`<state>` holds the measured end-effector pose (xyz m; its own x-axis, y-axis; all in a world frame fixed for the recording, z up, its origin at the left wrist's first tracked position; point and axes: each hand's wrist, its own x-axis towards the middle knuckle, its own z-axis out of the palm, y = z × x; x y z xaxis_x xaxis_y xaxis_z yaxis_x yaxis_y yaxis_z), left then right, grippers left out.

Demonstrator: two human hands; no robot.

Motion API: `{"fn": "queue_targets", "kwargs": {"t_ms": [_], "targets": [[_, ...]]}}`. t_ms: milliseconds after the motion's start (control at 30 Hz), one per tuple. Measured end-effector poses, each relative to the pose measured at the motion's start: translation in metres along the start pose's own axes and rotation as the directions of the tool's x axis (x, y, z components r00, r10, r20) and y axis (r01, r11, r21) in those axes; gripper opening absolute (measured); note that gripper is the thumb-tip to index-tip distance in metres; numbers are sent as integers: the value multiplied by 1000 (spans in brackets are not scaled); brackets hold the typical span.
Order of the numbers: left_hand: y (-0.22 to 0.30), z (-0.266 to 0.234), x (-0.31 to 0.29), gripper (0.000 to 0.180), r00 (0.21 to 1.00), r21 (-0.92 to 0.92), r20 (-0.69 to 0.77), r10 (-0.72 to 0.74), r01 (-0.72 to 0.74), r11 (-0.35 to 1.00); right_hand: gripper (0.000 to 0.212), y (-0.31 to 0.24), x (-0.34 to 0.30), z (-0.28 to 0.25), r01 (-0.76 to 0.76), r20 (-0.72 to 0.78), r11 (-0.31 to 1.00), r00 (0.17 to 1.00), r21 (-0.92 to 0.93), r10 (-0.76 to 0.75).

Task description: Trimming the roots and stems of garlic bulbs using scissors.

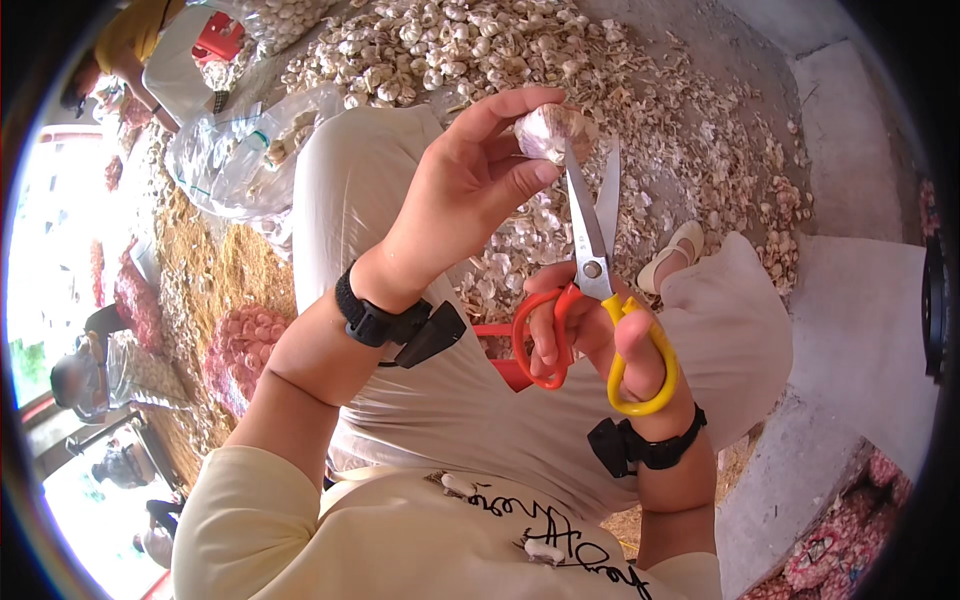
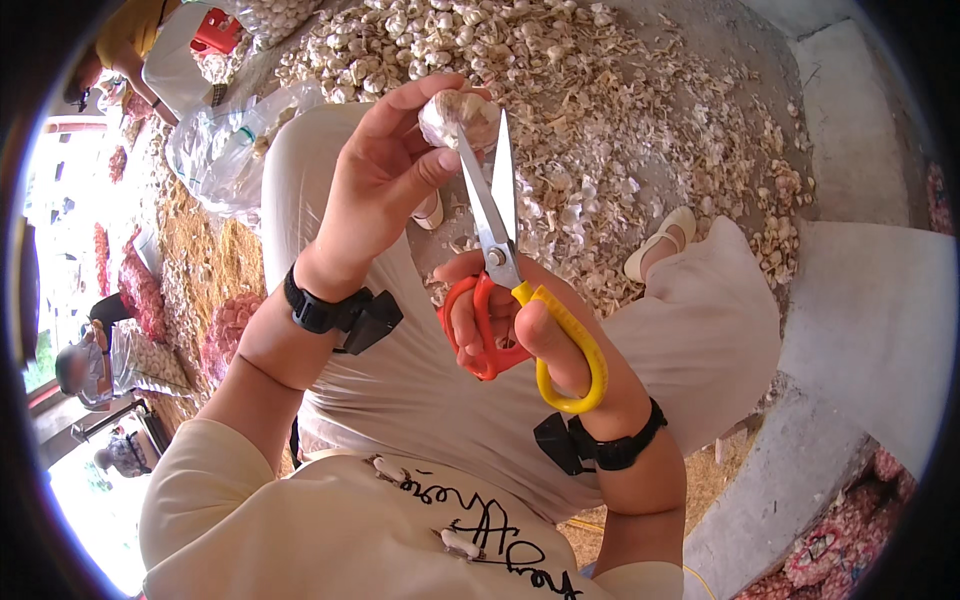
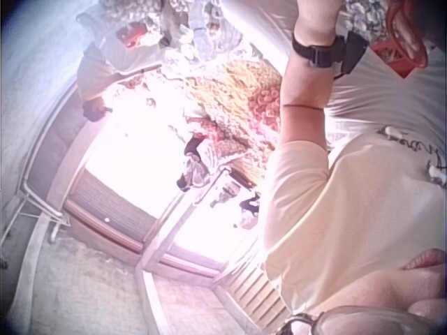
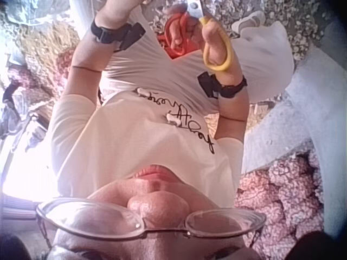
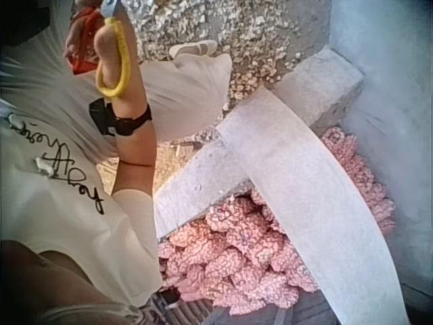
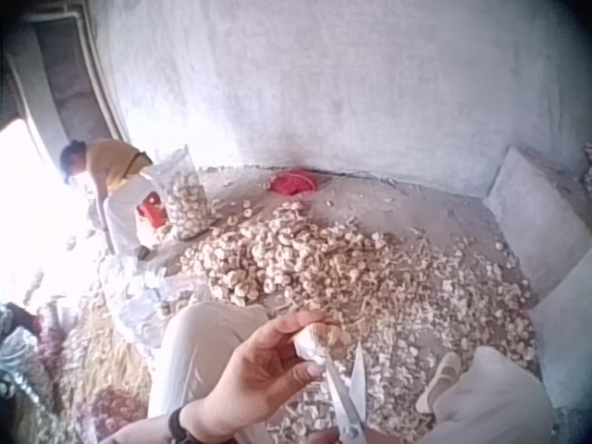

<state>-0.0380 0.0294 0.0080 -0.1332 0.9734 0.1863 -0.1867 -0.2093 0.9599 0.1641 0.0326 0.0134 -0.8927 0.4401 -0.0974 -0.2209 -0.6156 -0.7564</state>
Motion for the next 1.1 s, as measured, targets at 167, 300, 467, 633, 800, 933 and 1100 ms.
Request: {"fn": "queue_targets", "kwargs": {"t_ms": [167, 300, 467, 633, 800, 933, 1100], "targets": [[-2, 2, 0, 47, 1000, -6, 9, -9, 9, 1000, 84, -3, 0, 2, -15, -17, 1000, 1000, 8, 15], [-3, 2, 1, 45, 999, 2, 27, 19, -19, 1000, 85, 1, 1, -2, 2, 5, 1000, 1000, 23, -2], [-2, 0, 0, 48, 992, 141, 125, 29, -47, 989, 86, 2, 0, -3, 20, -24, 999, 1000, 38, -19], [-3, 4, -1, 45, 994, 132, 96, 62, -74, 989, 96, -5, 1, -9, 31, -82, 998, 996, -50, -35], [-7, 5, 0, 45, 996, 43, 81, 36, -40, 998, 84, -19, -3, -17, 103, -160, 982, 979, -157, -128], [-6, 1, -1, 45, 995, -26, 91, -37, 40, 999, 62, -33, -11, -23, -10, -337, 885, 927, -465, -167], [-2, -2, 0, 49, 984, -200, 179, -28, 64, 978, 46, -28, -6, -19, -157, -409, 822, 907, -548, -99]]}}
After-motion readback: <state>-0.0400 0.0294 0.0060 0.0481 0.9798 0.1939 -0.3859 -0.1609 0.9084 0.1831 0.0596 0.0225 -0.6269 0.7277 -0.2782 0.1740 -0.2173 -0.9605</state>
